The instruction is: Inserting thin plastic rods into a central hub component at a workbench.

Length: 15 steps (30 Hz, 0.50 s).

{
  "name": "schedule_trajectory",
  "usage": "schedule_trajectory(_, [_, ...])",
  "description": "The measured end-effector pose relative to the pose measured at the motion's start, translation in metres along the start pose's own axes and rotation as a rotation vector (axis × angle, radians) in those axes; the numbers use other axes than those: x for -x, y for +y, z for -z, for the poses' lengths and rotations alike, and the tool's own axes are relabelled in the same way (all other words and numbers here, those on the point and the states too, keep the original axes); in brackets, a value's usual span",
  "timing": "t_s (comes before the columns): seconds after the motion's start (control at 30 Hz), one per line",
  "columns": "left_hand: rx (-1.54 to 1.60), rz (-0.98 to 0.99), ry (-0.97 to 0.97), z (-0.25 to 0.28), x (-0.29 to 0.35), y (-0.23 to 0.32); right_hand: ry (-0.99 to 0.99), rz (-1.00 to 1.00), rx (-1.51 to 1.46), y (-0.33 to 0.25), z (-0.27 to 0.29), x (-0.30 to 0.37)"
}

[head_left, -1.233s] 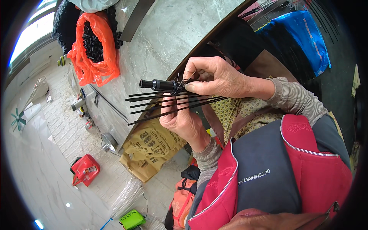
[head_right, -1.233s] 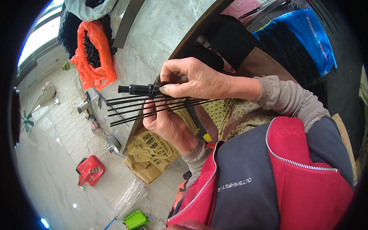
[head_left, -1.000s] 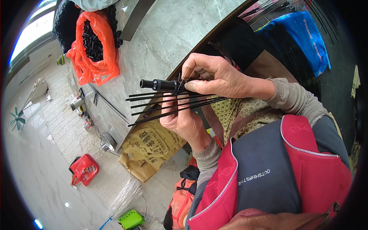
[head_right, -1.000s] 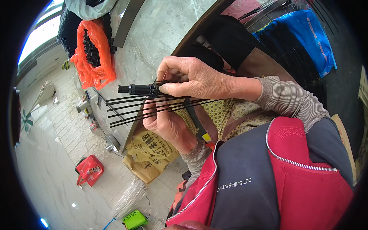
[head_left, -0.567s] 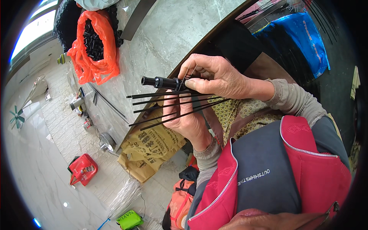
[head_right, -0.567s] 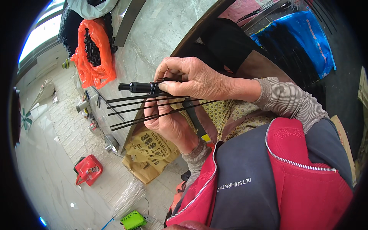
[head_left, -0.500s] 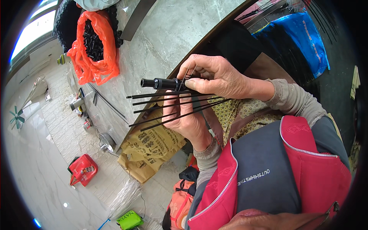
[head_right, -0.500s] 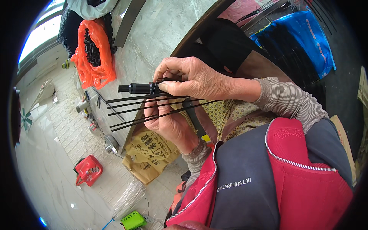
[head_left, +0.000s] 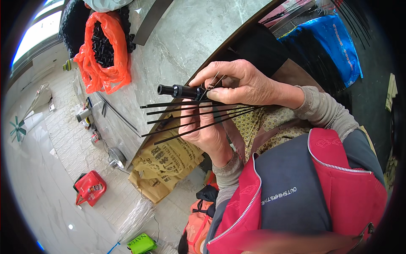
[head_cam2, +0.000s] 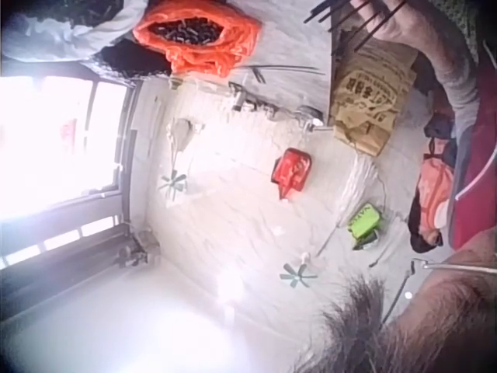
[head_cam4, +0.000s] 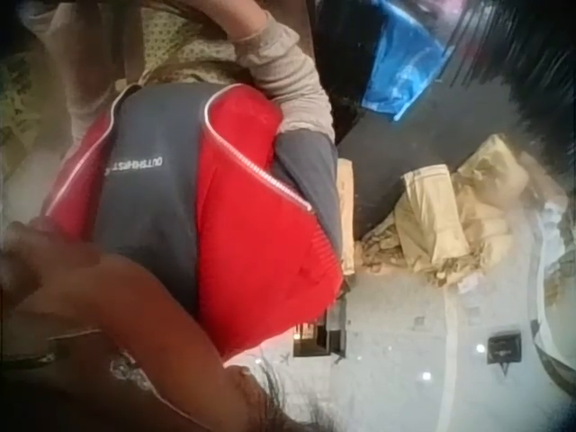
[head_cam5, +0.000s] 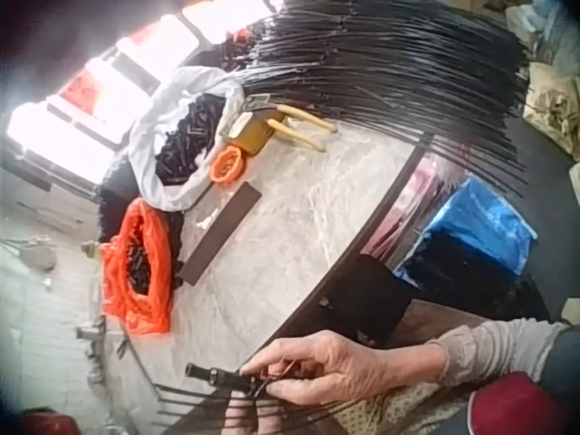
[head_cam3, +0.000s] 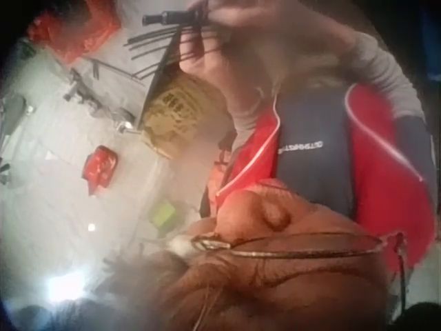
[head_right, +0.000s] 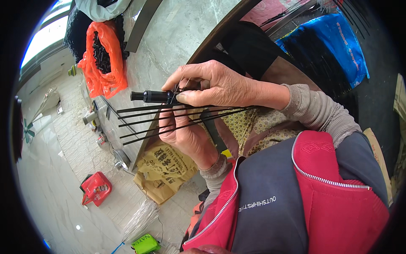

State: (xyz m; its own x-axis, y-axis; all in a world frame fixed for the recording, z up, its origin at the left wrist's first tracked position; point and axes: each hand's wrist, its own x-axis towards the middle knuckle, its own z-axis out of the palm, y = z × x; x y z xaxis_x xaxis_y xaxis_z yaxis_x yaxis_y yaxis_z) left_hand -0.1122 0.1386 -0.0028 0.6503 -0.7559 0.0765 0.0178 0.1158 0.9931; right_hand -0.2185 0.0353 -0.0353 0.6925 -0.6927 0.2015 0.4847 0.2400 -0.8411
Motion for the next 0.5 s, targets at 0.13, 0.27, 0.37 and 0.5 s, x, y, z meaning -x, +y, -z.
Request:
schedule_trajectory(0.13, [-0.007,0.008,-0.011,0.0,0.001,0.002,-0.014,-0.024,-0.03,0.003,0.004,-0.001])
schedule_trajectory(0.27, [0.018,-0.002,-0.014,-0.004,0.0,0.0,-0.008,0.019,0.021,0.005,0.005,-0.002])
schedule_trajectory(0.37, [0.018,-0.018,0.0,-0.008,-0.001,0.0,-0.008,-0.026,0.065,-0.001,0.007,-0.002])
schedule_trajectory(0.5, [0.09,0.006,-0.037,-0.008,-0.003,0.001,-0.002,-0.063,0.038,0.0,0.01,-0.001])
